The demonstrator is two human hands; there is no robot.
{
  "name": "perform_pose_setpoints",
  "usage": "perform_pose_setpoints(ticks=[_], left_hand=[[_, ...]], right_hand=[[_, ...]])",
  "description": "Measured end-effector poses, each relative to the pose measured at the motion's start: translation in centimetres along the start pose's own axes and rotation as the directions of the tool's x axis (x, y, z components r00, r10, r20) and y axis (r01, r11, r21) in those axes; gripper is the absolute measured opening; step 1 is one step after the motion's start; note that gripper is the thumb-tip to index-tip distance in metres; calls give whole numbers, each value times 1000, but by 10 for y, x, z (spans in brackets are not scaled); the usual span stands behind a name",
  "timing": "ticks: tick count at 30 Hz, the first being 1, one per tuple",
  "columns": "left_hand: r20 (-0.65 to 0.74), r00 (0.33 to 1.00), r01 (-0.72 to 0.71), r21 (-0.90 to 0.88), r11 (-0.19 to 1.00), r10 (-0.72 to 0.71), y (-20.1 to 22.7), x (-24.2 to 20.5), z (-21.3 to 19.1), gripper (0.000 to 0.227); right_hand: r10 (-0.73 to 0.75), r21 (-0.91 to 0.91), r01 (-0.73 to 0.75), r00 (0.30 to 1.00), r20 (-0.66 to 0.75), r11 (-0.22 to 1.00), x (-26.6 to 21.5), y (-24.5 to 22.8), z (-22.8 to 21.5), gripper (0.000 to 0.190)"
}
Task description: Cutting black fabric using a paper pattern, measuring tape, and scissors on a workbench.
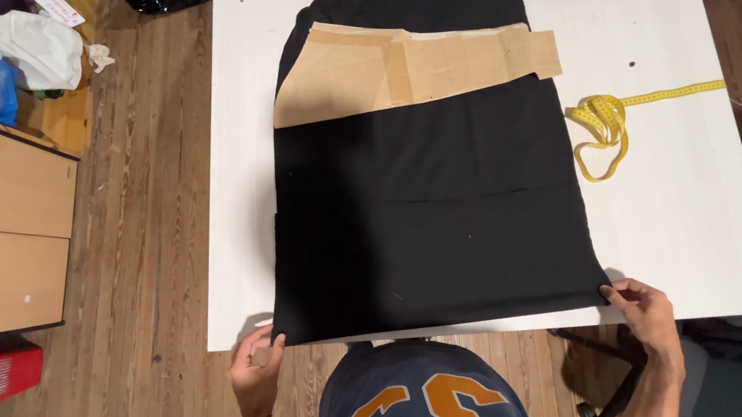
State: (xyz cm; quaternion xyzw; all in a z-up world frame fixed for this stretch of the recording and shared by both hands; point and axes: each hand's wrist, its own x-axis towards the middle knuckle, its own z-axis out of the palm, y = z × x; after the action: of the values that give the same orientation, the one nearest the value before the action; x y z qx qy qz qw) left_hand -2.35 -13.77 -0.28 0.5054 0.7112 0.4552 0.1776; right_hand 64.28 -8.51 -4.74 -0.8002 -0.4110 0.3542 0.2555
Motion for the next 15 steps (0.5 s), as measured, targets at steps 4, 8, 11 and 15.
perform_pose_setpoints(ticks=[4, 8, 11, 15], left_hand=[[151, 988, 10, 185, 983, -38, 5, 10, -5, 36], [139, 990, -100, 551, 828, 27, 35, 43, 3, 30], [131, 962, -274, 517, 811, 241, 45, 69, 40, 32], [384, 814, -573, 412, 708, 436, 77, 89, 102, 58]], right_hand=[[170, -376, -147, 985, 30, 915, -4, -53, -11, 31], [-196, -335, 136, 969, -152, 932, 23, -72, 5, 31], [-468, -306, 386, 842, -269, 870, 22, -137, 47, 27], [-738, -354, 665, 662, -130, 658, 16, -189, 97, 41]])
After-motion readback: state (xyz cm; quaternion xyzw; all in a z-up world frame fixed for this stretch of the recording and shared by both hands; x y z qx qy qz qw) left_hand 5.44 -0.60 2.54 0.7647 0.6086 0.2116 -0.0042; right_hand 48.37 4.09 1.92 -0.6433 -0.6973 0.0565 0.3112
